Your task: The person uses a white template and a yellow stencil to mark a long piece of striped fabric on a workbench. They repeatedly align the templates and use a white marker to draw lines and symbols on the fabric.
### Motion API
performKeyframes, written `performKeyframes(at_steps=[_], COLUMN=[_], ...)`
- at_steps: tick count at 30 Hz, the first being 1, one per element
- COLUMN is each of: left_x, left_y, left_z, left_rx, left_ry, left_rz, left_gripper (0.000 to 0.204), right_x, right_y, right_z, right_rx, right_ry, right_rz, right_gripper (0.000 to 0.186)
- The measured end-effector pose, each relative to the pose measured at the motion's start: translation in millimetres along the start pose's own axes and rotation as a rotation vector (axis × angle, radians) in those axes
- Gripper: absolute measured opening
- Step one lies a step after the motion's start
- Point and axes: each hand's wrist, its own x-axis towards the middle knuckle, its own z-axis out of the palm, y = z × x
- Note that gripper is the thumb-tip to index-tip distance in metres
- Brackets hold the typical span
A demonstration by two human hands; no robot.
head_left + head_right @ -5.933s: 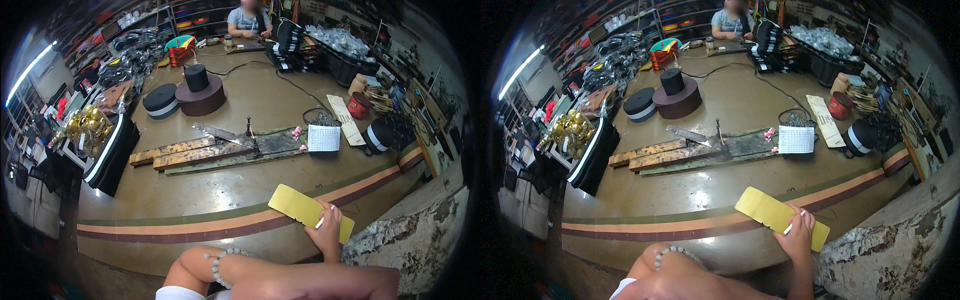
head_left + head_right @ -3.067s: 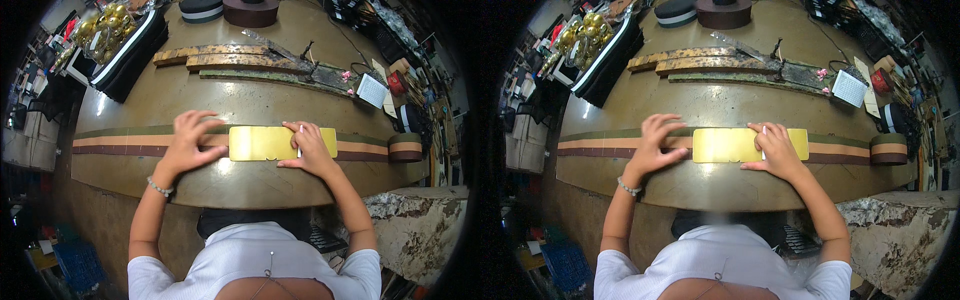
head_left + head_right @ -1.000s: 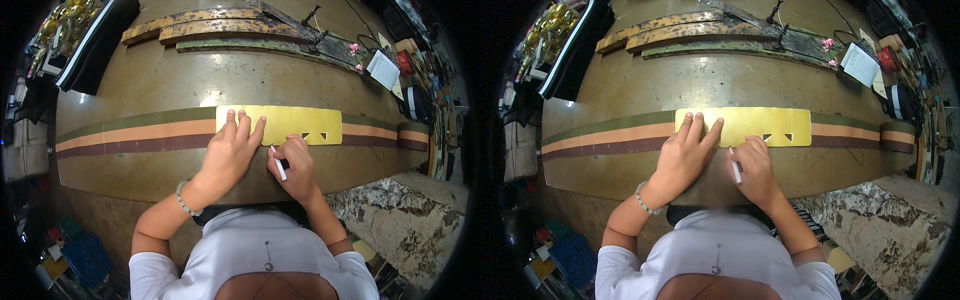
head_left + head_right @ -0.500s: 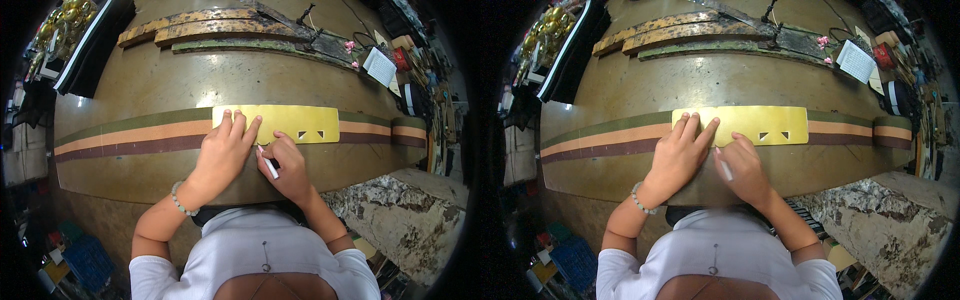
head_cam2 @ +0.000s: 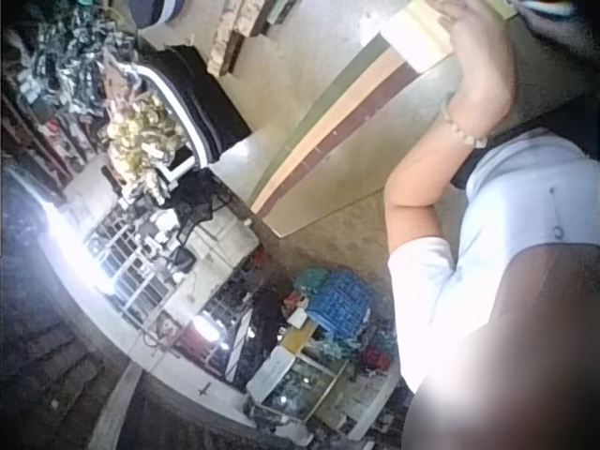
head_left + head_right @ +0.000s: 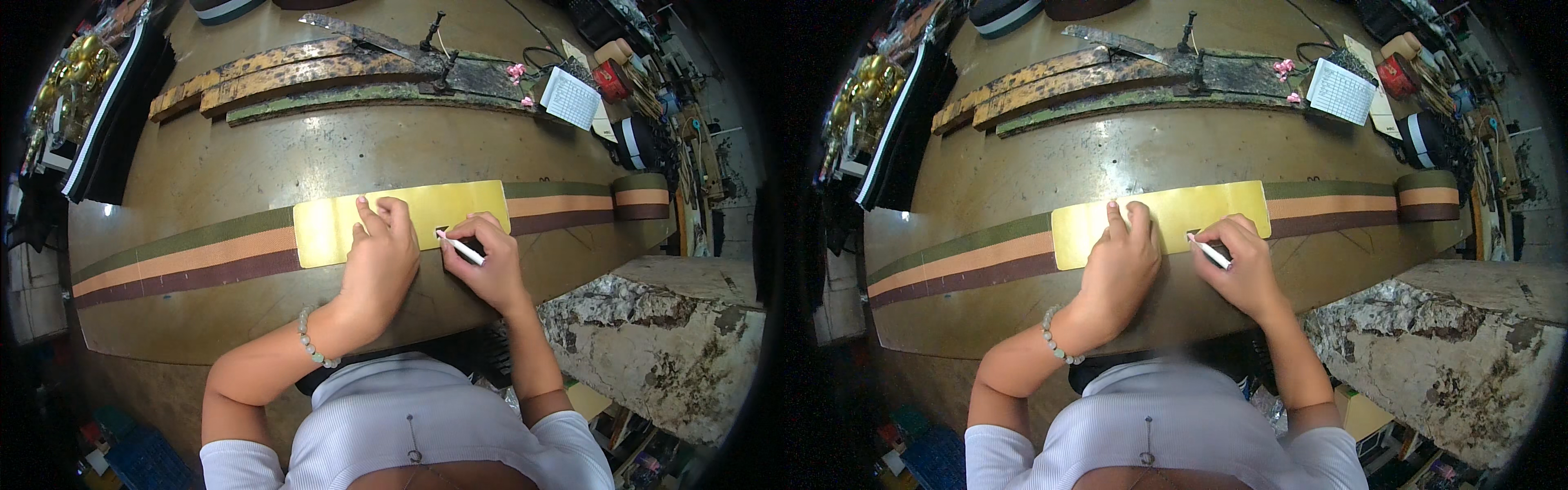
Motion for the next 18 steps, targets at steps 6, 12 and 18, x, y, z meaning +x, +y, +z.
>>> performKeyframes(at_steps=[6, 12, 18], left_x=[-0.6, 8.6, 28.5], left_y=[-5.5, 1.3, 24.2], left_z=[-0.6, -7.5, -12.6], left_rx=[-0.137, -0.071, -0.111], left_ry=[0.178, -0.013, 0.096], left_rz=[0.045, 0.047, 0.188], left_gripper=[0.050, 0.052, 0.035], right_x=[4.5, -1.9, -10.8], right_y=[-2.8, 11.4, 22.8], right_z=[-1.5, -38.5, -43.1], right_rx=[-0.140, 0.254, 0.143], right_ry=[-0.109, 0.109, 0.125], right_rz=[-0.141, 0.283, 0.367], right_gripper=[0.016, 0.014, 0.019])
